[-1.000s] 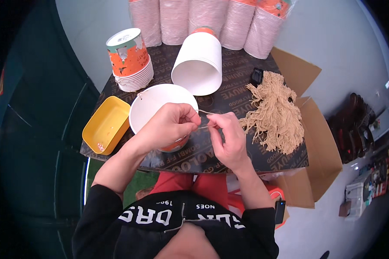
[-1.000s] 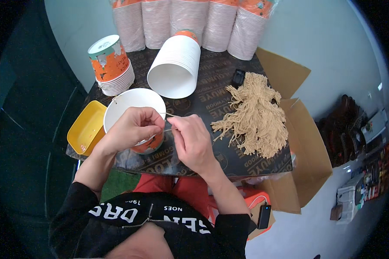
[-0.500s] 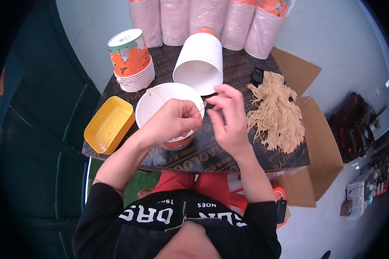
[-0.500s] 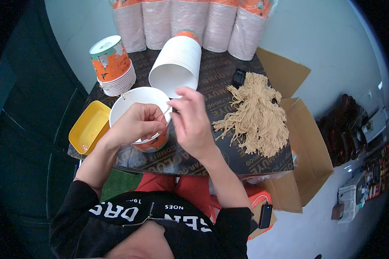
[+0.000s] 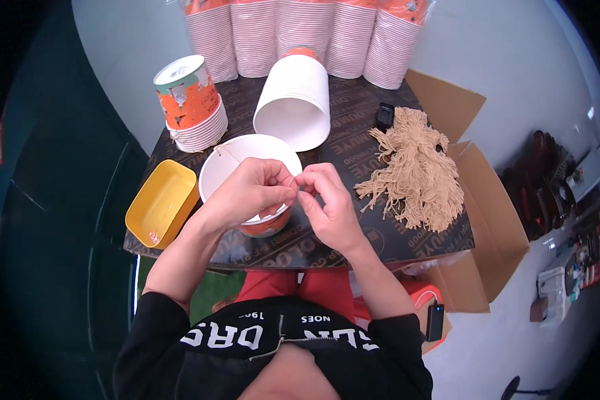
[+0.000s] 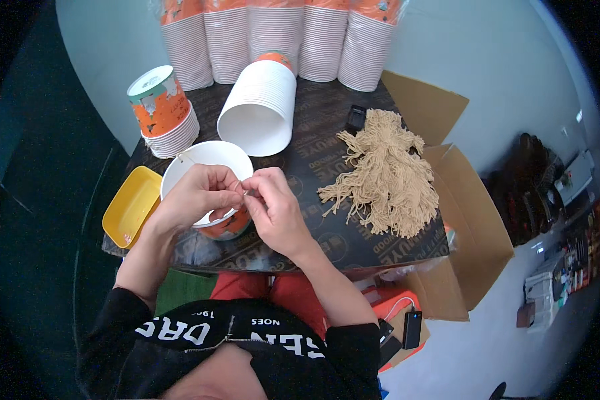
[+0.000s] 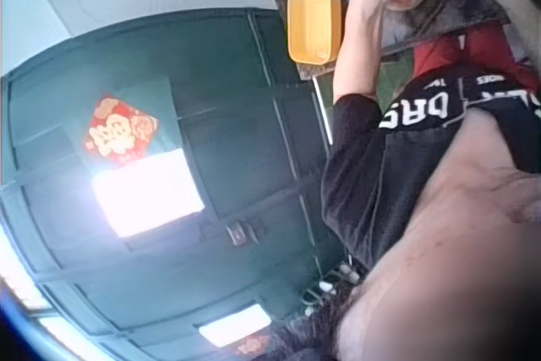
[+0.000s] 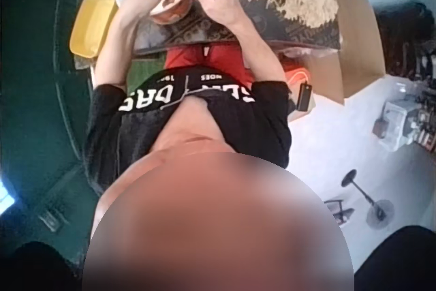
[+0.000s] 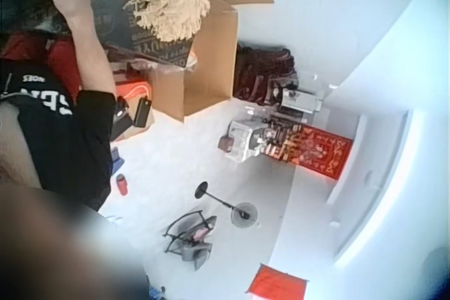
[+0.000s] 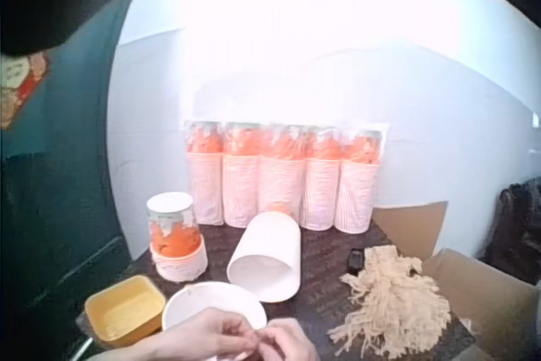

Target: Tying thin brown strings to the rims of paper cups to create handles or for packaging.

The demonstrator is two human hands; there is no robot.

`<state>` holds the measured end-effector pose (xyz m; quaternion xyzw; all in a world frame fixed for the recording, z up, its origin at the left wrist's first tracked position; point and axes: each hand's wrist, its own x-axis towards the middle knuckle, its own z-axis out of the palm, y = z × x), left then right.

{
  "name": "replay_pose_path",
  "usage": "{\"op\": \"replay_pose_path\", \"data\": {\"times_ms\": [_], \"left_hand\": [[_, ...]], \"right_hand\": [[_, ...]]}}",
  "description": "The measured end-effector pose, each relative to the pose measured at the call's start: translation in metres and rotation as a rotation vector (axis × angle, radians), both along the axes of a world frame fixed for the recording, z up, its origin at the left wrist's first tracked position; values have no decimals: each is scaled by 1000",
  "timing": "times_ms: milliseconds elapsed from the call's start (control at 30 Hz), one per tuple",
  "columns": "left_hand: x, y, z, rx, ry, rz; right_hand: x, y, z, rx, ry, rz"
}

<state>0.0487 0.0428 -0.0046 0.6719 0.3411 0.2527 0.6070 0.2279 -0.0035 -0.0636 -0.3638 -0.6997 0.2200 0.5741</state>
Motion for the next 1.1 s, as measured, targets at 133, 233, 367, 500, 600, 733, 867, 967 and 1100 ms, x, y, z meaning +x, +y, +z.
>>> {"op": "replay_pose_path", "data": {"times_ms": [133, 233, 367, 500, 600, 733, 867, 967, 1100], "left_hand": [[-1, 0, 1, 5, 2, -2], [0, 1, 0, 11, -12, 35], [3, 3, -1, -36, -63, 59], [-2, 6, -4, -53, -59, 6], [-1, 6, -7, -28, -74, -2], [1, 2, -5, 17, -46, 0], [-1, 0, -5, 52, 3, 0], [-1, -4, -10, 144, 19, 28], [1, -18, -11, 500, 140, 106]], "right_hand": [[-4, 2, 0, 30, 11, -32], [-2, 3, -4, 128, -9, -80], [-3, -7, -3, 92, 11, -107], [-5, -11, -5, 171, -46, -119], [-3, -8, -6, 185, -56, -55], [1, 4, -9, 245, -52, -155], [2, 5, -8, 197, -94, -98], [0, 4, -4, 189, -120, -106], [-2, 2, -2, 133, -148, -110]]}}
